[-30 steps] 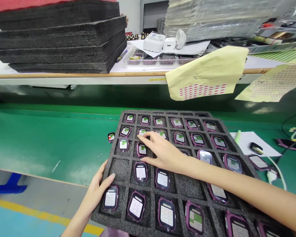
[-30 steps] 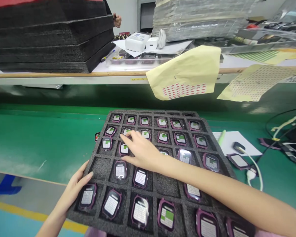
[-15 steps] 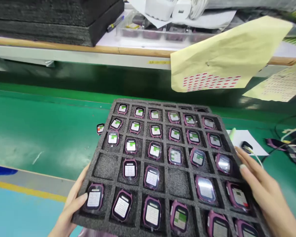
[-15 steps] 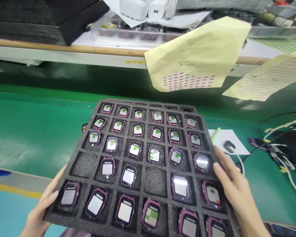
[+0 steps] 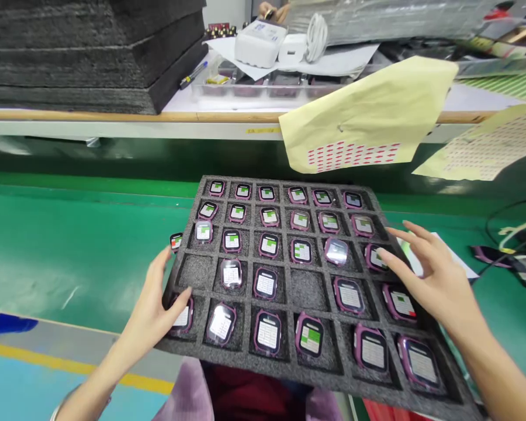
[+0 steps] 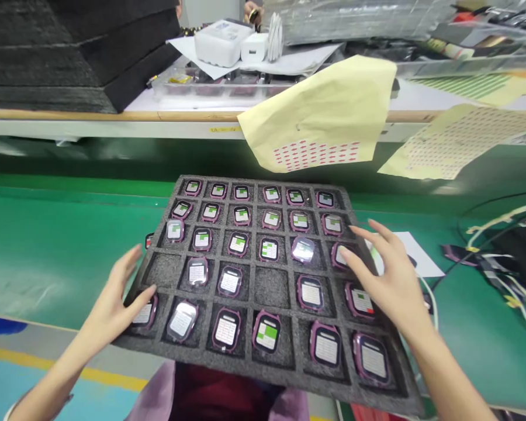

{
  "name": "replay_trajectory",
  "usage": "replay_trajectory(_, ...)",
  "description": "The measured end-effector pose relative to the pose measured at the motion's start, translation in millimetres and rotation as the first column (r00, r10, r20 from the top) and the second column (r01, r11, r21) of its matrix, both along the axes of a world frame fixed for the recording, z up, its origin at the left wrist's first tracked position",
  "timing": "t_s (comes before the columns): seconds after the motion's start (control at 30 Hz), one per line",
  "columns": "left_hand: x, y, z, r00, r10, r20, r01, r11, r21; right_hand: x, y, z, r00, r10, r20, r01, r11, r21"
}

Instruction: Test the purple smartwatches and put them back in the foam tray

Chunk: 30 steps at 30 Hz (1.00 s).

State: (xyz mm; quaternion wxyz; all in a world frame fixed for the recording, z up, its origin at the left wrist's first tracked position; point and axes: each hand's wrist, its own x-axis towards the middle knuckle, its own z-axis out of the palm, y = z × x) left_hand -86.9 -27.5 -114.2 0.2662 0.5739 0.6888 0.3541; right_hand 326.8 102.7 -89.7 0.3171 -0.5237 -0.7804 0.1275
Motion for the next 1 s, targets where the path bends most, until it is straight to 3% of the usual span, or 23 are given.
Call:
replay_trajectory(0.07, 8, 11, 14.3, 0.961, -0.14, -0.24, 0.169, 0.98, 0.108, -26, -8, 16.2, 0.996, 0.053, 0.065, -0.06, 0.992, 0.113)
replay_trajectory(0.17, 33, 27, 32.0, 0.797, -0.404, -0.449, 0.463, 0.886, 0.024, -78, -27, 31.5, 0.899, 0.403, 0.173, -0.406, 0.914, -0.02)
replay_trajectory(0.23, 50, 38, 37.5, 0.696, -0.423, -0.58, 0.505, 0.863, -0.023, -110, -38, 31.6, 0.785, 0.545, 0.295, -0.528, 0.837, -0.142)
replay_trajectory(0.3, 63, 47, 39.3, 0.596, -0.418, -0.686, 0.51, 0.856, -0.079, -134, -44, 27.3, 0.709, 0.573, 0.411, -0.542, 0.816, -0.201)
replay_trajectory(0.4, 72, 54, 41.8, 0.45, -0.484, -0.75, 0.536, 0.819, -0.206, -151, -45, 23.0, 0.656, 0.529, 0.539, -0.498, 0.839, -0.218)
replay_trajectory(0.57, 76, 59, 51.8, 0.359, -0.592, -0.721, 0.504, 0.773, -0.384, -159, -37, 25.1, 0.602, 0.504, 0.619, -0.48, 0.848, -0.224)
replay_trajectory(0.63, 74, 61, 52.5, 0.381, -0.612, -0.693, 0.52, 0.761, -0.387, -158, -33, 24.3, 0.628, 0.52, 0.579, -0.484, 0.844, -0.233)
replay_trajectory(0.73, 60, 65, 47.1, 0.539, -0.597, -0.594, 0.568, 0.778, -0.266, -150, -27, 23.8, 0.709, 0.547, 0.445, -0.487, 0.836, -0.253)
replay_trajectory(0.83, 44, 69, 42.6, 0.719, -0.551, -0.423, 0.572, 0.815, -0.089, -137, -21, 30.8, 0.835, 0.55, 0.031, -0.512, 0.796, -0.322)
replay_trajectory(0.9, 40, 74, 44.5, 0.811, -0.52, -0.268, 0.554, 0.83, 0.063, -130, -19, 40.7, 0.826, 0.445, -0.345, -0.56, 0.715, -0.418)
replay_trajectory(0.97, 44, 79, 50.6, 0.868, -0.495, -0.028, 0.488, 0.843, 0.227, -126, -18, 52.9, 0.76, 0.313, -0.57, -0.611, 0.644, -0.461)
replay_trajectory(1.0, 48, 82, 54.9, 0.863, -0.49, 0.119, 0.441, 0.848, 0.293, -125, -18, 58.7, 0.723, 0.269, -0.637, -0.632, 0.63, -0.452)
